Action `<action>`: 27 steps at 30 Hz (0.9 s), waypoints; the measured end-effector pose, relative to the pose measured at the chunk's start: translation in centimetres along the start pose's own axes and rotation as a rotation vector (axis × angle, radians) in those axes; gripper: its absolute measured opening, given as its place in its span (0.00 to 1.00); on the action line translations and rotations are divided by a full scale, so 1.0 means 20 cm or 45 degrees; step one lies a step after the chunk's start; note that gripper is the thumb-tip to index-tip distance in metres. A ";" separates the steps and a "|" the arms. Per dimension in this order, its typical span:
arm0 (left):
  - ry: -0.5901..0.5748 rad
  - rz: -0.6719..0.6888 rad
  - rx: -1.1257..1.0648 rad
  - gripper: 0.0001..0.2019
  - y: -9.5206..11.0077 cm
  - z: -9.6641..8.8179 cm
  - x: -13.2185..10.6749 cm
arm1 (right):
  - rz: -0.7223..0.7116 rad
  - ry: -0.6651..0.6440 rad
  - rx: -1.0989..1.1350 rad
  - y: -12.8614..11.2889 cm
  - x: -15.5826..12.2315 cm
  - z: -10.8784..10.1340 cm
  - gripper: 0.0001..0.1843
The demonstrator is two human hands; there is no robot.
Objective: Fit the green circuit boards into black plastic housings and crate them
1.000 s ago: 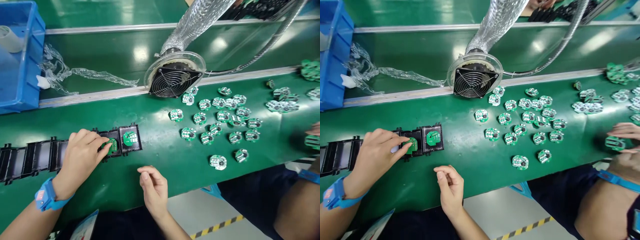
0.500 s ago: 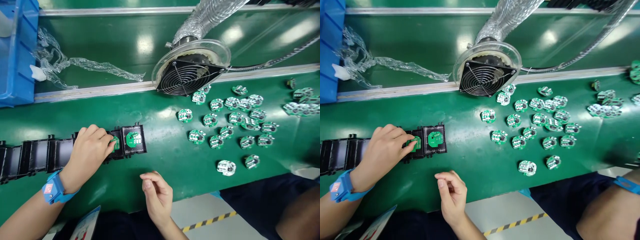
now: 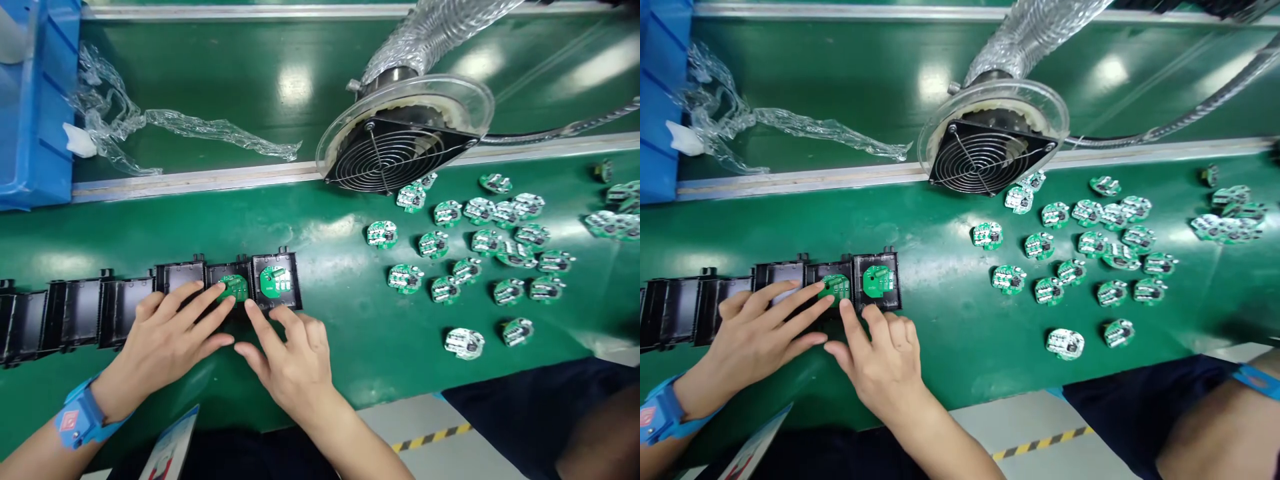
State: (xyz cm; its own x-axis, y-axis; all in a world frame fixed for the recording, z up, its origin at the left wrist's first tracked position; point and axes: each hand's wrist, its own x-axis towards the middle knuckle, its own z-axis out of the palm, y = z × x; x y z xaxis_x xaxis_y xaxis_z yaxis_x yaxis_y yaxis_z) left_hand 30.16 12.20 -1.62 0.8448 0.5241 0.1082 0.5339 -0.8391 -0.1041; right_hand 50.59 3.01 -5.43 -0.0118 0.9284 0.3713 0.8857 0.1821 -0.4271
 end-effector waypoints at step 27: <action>-0.028 -0.116 -0.425 0.32 -0.05 0.12 -0.07 | 0.203 0.070 0.178 0.16 0.11 -0.09 0.19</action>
State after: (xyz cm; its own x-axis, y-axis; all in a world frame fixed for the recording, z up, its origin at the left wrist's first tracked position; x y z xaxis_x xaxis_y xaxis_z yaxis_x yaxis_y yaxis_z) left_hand 28.47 12.64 -4.01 0.7966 0.5991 0.0805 0.5690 -0.7882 0.2344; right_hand 54.29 4.96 -4.47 0.1520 0.9308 0.3324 0.8012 0.0809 -0.5929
